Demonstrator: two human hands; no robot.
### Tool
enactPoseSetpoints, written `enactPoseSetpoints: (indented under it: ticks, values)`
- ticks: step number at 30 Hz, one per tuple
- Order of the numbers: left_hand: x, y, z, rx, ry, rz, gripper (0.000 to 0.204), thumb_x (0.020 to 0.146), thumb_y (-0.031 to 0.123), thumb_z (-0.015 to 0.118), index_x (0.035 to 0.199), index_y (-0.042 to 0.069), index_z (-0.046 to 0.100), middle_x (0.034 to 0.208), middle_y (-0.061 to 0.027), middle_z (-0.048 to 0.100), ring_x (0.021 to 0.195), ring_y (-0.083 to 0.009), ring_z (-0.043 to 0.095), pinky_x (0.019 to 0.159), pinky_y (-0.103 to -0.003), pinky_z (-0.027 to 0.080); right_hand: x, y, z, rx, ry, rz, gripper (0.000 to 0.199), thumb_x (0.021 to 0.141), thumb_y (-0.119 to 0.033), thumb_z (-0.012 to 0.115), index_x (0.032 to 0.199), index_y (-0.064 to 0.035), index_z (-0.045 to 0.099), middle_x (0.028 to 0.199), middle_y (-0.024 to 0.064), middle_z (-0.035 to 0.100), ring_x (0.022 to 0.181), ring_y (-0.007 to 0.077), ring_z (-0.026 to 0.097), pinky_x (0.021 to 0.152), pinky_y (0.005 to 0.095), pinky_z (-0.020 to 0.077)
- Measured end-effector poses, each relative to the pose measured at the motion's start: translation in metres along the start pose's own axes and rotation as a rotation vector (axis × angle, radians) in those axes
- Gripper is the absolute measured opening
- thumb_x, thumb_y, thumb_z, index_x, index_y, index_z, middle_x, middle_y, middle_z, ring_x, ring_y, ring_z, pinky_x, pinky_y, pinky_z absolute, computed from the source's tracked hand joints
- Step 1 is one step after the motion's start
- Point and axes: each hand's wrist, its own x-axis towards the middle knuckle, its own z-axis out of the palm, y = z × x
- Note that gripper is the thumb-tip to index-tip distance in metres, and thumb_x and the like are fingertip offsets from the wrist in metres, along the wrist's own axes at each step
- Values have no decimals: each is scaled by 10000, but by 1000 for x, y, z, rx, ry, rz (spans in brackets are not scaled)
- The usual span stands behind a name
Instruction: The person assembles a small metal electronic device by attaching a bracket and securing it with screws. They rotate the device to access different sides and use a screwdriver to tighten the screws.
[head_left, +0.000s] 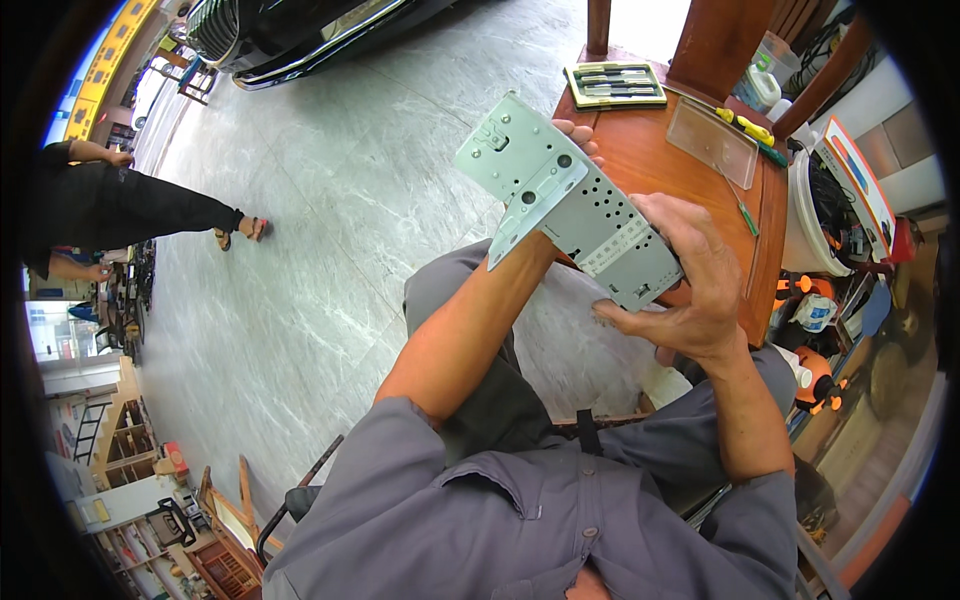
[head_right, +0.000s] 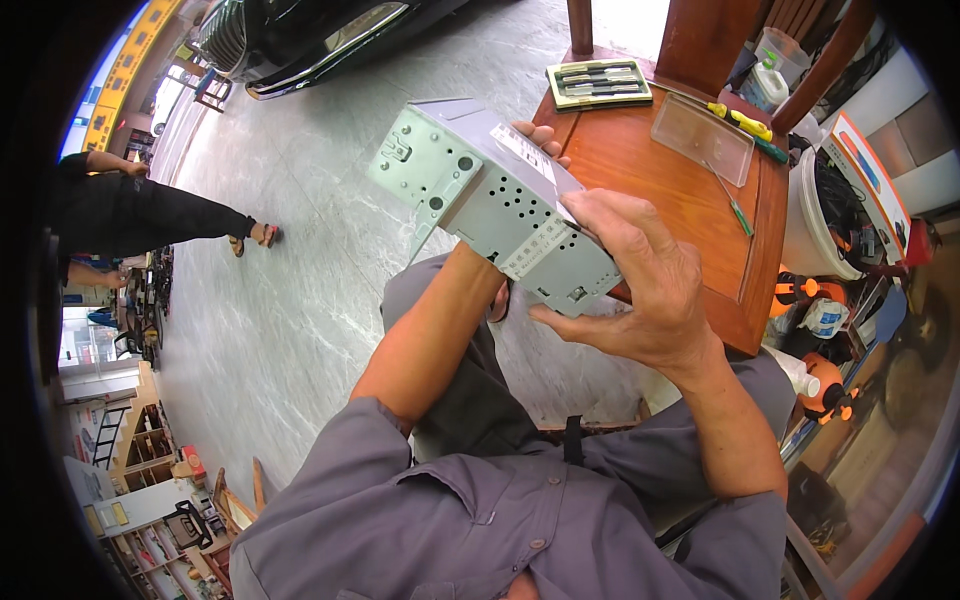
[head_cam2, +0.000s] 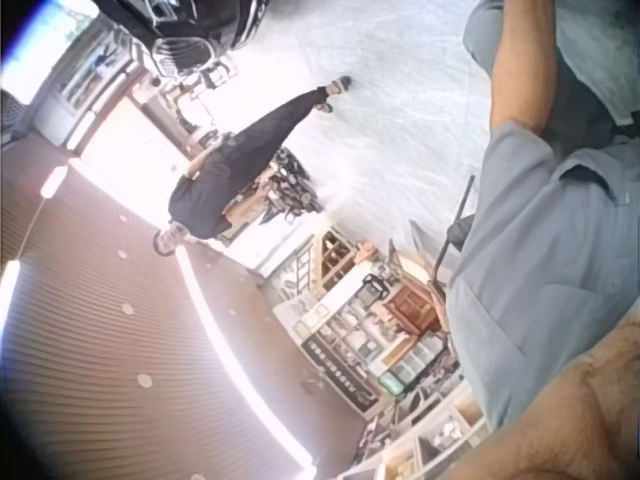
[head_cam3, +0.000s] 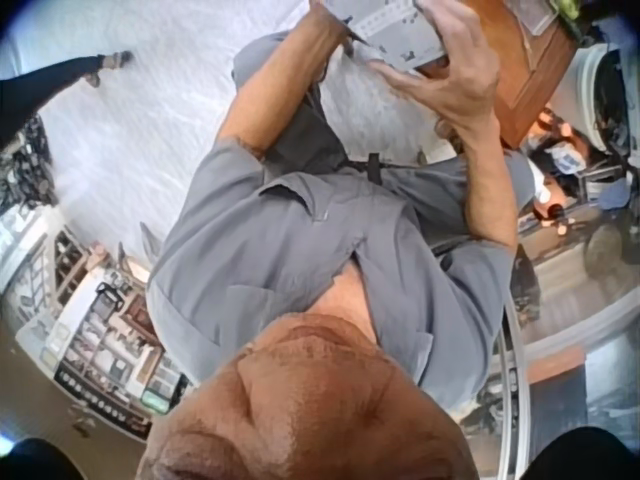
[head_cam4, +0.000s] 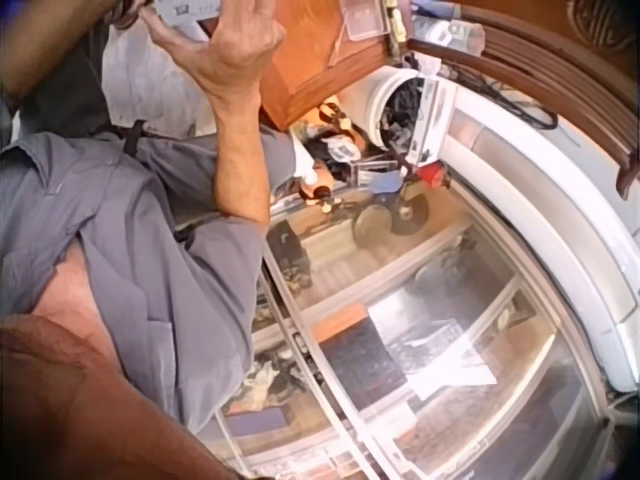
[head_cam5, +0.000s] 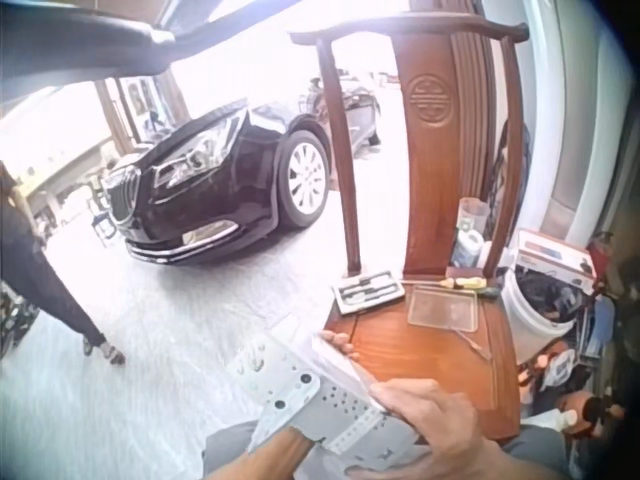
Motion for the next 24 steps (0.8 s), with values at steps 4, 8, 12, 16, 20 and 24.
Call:
enactPoseSetpoints:
  ticks: [4,8,12,16,20,24]
  values:
    - [6,5,-2,-189,-167,-29,502,981,368,686,1337,30,578,1266,-163,678,1161,-288,659,1039,-417,548,1,-1,1,11,-11,-3,889,533,-206,983,1316,-29,600,1239,157,673,1067,299,708,826,365,600]
    - [2,5,6,-190,-138,-40,546,974,377,695,1361,16,560,1295,-173,659,1182,-292,646,1045,-411,548,-2,1,2,33,2,5,887,536,-190,980,1321,-29,599,1245,164,668,1069,307,704,838,368,595]
    - [3,3,1,-13,-151,19,534,994,345,666,1394,15,537,1329,-167,645,1218,-303,629,1062,-415,536,0,0,2,62,17,11,861,555,-166,975,1319,-28,604,1234,165,667,1061,302,702,843,366,589]
    - [-5,-1,21,-43,158,-57,368,1064,350,505,1256,58,620,1184,-138,694,1039,-268,697,934,-416,593,-3,1,5,149,34,71,866,595,-158,975,1338,28,571,1267,214,662,1152,357,665,973,425,536]
    - [-6,-3,24,-86,223,-132,355,1057,363,500,1207,76,646,1135,-125,722,1030,-263,709,918,-420,593,-3,5,5,162,67,47,876,594,-176,984,1340,27,571,1265,210,662,1149,348,665,971,419,536]
    - [-11,-5,22,-128,218,-229,363,1056,364,513,1263,83,612,1192,-109,700,1098,-262,684,955,-421,582,-3,7,5,167,87,61,890,595,-198,991,1345,28,570,1258,202,663,1141,339,668,968,404,536]
